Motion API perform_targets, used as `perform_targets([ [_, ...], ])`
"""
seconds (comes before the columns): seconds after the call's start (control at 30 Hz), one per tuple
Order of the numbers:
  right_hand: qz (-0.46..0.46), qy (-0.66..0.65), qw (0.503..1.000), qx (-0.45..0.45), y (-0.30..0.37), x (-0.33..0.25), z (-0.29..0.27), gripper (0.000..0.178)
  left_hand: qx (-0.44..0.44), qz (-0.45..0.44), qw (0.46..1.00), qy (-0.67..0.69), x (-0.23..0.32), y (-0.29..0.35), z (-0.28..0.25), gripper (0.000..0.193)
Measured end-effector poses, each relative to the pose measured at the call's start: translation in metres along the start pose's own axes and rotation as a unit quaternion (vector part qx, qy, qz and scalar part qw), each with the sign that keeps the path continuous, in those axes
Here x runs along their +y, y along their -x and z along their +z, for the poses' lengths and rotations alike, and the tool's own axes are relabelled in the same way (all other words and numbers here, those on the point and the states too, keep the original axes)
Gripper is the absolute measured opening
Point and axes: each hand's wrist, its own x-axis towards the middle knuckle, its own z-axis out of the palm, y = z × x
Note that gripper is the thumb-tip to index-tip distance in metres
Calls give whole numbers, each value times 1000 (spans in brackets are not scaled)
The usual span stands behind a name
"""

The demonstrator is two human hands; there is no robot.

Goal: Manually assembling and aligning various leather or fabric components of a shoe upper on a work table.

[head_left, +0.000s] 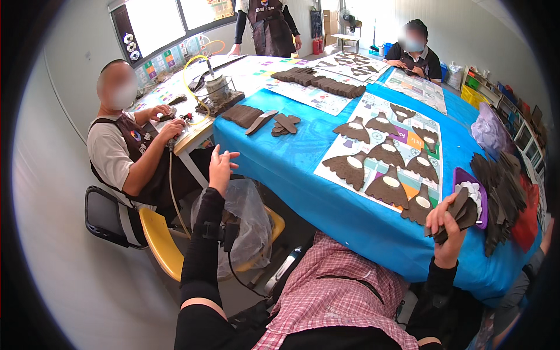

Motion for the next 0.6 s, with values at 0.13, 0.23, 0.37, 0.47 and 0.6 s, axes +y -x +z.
perform_targets([
  [0.13, 51, 0, 998, -19, 10, 12, 8, 31, -55, -13, 998, 25, -12, 12, 3, 52],
  [0.23, 70, 0, 998, -2, 18, 19, 13, 32, -122, -24, 992, 33, -21, 28, 30, 47],
  [0.37, 161, -21, 986, 24, 54, 35, 30, 32, -109, -61, 976, 180, 9, 55, 57, 49],
  [0.47, 267, -54, 962, -22, 99, 50, 49, 28, 174, 91, 947, 254, 23, 4, -13, 39],
  [0.6, 365, -81, 925, -66, 139, 77, 47, 26, -51, 107, 923, 366, 101, 32, 24, 27],
])
